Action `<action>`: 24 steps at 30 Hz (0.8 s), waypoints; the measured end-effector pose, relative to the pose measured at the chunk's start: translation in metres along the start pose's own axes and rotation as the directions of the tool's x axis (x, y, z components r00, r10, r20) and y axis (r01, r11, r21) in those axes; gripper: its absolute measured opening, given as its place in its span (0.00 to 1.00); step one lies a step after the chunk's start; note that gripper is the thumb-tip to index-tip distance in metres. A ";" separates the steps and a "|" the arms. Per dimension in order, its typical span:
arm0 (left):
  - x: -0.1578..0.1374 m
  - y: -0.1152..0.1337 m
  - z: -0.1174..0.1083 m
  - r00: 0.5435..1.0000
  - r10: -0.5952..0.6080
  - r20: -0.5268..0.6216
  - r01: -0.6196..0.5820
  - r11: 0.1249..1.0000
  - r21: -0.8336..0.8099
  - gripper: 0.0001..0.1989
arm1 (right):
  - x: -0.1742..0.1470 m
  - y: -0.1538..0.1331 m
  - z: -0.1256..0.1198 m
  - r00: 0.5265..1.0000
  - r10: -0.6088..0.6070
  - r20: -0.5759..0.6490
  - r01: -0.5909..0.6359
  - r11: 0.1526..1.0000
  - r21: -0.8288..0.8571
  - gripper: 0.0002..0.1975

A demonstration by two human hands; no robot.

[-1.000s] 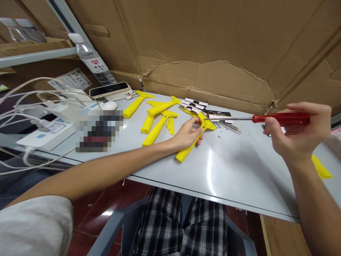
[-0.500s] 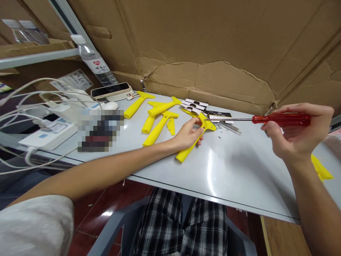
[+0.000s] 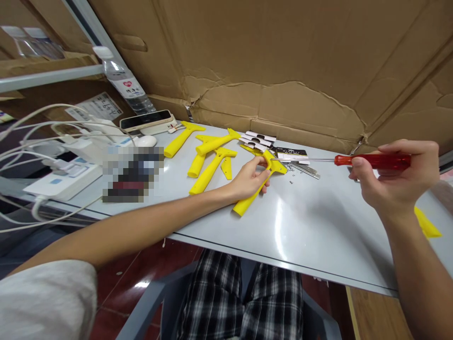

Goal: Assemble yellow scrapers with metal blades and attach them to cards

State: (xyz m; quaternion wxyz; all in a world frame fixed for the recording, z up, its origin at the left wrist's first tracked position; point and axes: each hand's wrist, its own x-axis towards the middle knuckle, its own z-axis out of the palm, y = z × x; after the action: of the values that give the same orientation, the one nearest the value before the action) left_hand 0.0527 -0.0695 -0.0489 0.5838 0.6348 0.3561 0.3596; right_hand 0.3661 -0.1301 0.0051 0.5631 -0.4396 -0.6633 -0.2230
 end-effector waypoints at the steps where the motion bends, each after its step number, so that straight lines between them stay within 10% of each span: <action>1: 0.000 0.000 0.000 1.000 -0.002 -0.001 0.002 1.000 0.003 0.06 | -0.001 0.001 -0.001 1.000 -0.011 0.002 0.011 1.000 -0.006 0.28; 9: 0.000 0.002 0.001 1.000 -0.008 -0.009 0.008 1.000 0.022 0.05 | 0.008 -0.003 0.004 0.979 -0.201 0.027 0.195 0.971 0.139 0.28; 24: 0.000 0.004 0.001 1.000 -0.024 -0.015 0.025 0.999 0.030 0.05 | 0.001 -0.005 0.000 0.992 -0.123 0.000 0.123 0.992 0.034 0.25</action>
State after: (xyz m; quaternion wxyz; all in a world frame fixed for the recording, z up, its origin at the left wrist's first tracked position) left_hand 0.0538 -0.0705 -0.0449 0.5759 0.6366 0.3735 0.3516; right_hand 0.3616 -0.1326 0.0069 0.5550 -0.3886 -0.6933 -0.2454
